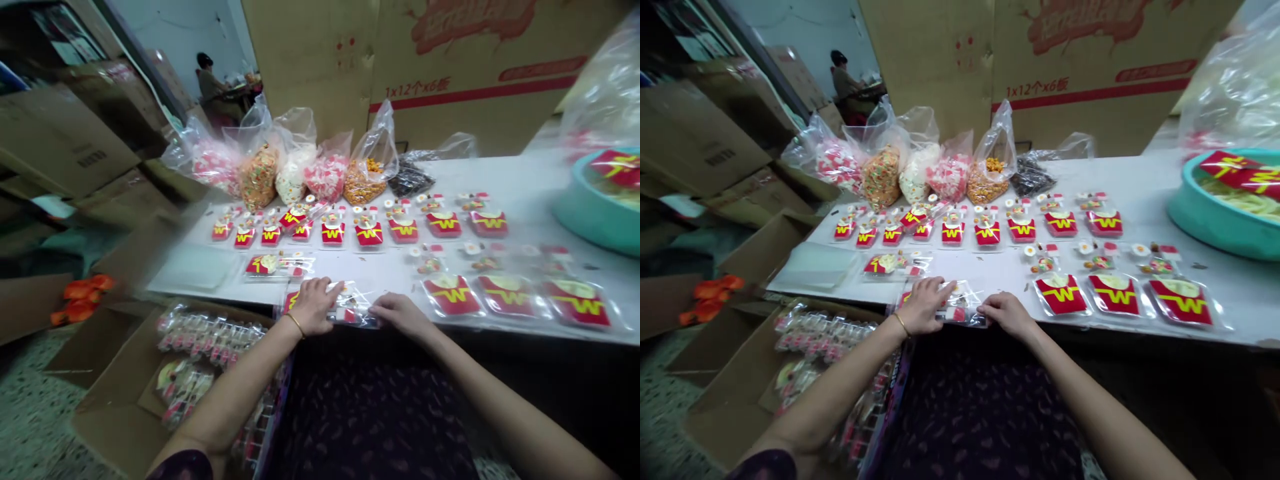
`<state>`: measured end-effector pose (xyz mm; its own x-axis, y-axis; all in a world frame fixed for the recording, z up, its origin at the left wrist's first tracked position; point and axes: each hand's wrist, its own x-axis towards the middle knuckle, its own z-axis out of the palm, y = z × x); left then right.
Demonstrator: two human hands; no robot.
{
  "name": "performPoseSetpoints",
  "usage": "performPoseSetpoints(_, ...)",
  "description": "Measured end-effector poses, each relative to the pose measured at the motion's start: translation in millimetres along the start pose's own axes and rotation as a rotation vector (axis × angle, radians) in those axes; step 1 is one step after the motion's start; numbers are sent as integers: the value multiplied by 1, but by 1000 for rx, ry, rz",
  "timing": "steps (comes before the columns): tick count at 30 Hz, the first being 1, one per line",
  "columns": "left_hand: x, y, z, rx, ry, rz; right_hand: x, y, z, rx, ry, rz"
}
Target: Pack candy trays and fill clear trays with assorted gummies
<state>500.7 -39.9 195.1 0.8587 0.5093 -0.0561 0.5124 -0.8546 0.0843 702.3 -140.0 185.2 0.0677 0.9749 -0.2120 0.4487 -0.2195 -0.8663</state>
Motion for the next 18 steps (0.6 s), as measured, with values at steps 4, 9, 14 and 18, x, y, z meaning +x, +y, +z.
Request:
performPoseSetpoints(4,-10,-52,-27,35,70,-9,-8,-15,1,-3,57,-31)
performPoseSetpoints(9,8,-133,-40,58,48,-132,-18,-16,-10,-135,109,-105)
performPoseSetpoints(14,27,-161,-24,34,-132,-164,-35,24,-51,-482,356,-162)
performPoseSetpoints(18,0,-181,-21,49,89,-299,-41,60,-68,-730,410,-218)
